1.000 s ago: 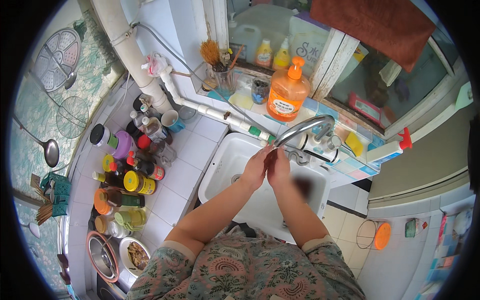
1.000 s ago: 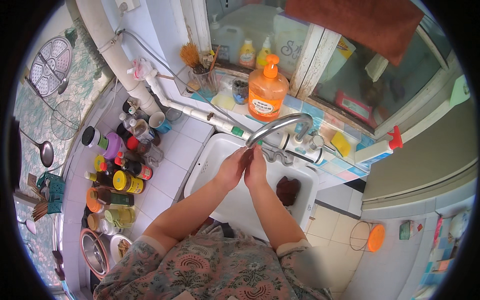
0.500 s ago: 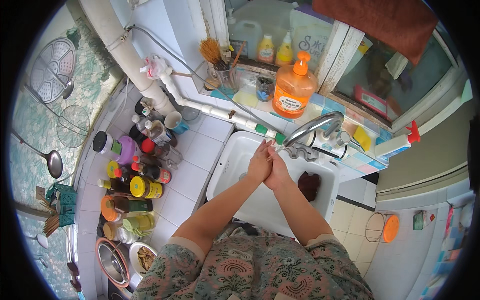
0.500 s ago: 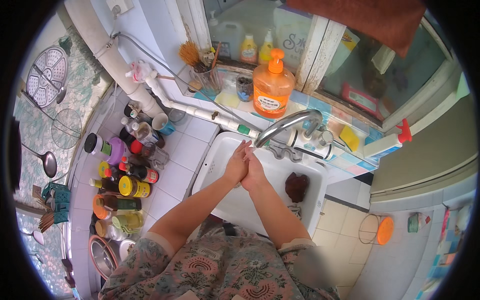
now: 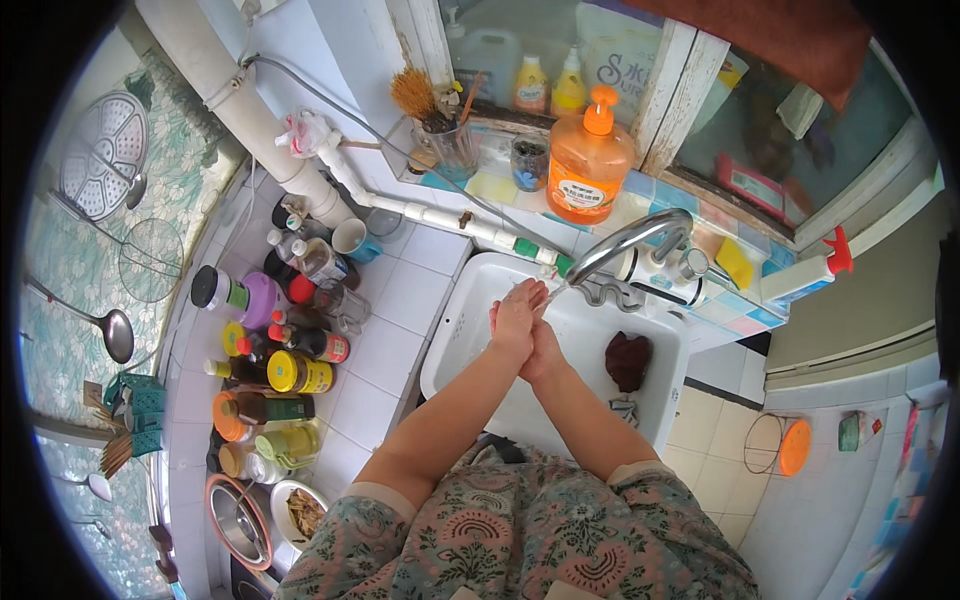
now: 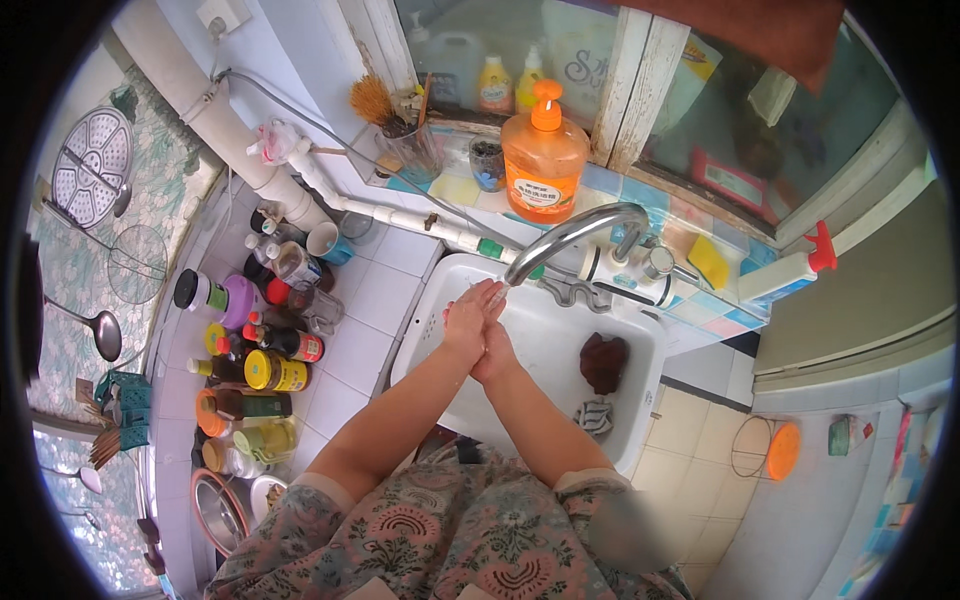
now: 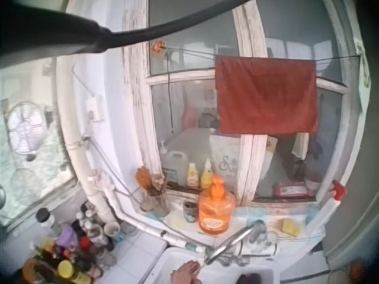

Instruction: The person washes a brown cloth in a bathroom sink, wrings it out, and carries it through a hallway and living room into the kitchen. In the kitchen, they place a mat on the floor, wash the brown cloth again in the kitchen sink, and then wash a second striped cloth. The person hangs the brown cloth on a window frame and continues washing the striped cloth.

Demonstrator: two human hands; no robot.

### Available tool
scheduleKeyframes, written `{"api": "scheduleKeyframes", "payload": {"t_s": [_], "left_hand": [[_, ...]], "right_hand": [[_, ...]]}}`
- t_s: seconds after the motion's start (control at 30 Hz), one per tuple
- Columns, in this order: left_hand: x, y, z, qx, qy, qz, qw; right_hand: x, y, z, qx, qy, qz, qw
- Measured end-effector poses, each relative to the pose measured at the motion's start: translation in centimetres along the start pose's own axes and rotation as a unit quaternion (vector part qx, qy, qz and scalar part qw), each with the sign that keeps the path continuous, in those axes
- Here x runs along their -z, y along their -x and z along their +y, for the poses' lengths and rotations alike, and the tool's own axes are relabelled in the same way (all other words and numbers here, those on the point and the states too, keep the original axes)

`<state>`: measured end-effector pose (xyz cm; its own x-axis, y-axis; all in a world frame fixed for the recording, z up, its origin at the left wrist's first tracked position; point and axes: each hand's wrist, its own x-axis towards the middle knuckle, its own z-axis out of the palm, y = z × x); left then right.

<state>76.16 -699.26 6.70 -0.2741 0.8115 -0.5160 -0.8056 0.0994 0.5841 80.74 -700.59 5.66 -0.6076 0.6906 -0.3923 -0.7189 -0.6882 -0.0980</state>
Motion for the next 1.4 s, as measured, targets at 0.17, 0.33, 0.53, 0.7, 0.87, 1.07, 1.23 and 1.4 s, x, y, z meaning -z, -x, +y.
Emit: {"api": "scheduleKeyframes", "payload": {"t_s": [0.17,0.33,0.53,0.7,0.87,1.07,1.23,1.4], "left_hand": [[4.9,-0.1,-4.4,-0.257,-0.592,-0.138,0.752],[6.0,-1.1,-2.4,-0.109,-0.773,-0.112,0.615],[12.1,-1.6,-4.6,0.009,-0.628,-0.1,0.772],[14.7,0.0,-3.4,0.023,-0.656,-0.085,0.75],[15.3,2.2,-2.5,0.033,-0.621,-0.05,0.781],[12.9,3.0,-2.7,0.059,-0.578,-0.053,0.812],[8.9,2.3,-2.1,0.128,-0.331,0.082,0.931],[9.1,1.3,1.2,0.07,-0.095,0.035,0.992]], "right_hand": [[5.3,-1.5,-2.6,0.005,-0.005,-0.041,0.999],[9.2,-0.4,-3.4,-0.056,0.165,0.068,0.982],[28.0,2.0,-11.7,0.028,0.617,0.452,0.644],[35.2,3.8,-16.1,-0.025,0.775,0.447,0.446],[36.9,2.9,-17.3,-0.029,0.744,0.407,0.529],[23.8,2.1,-14.0,0.13,0.691,0.211,0.679],[9.9,3.3,-9.6,0.032,0.555,-0.051,0.83],[1.9,4.9,-5.7,-0.032,0.564,-0.152,0.811]]}}
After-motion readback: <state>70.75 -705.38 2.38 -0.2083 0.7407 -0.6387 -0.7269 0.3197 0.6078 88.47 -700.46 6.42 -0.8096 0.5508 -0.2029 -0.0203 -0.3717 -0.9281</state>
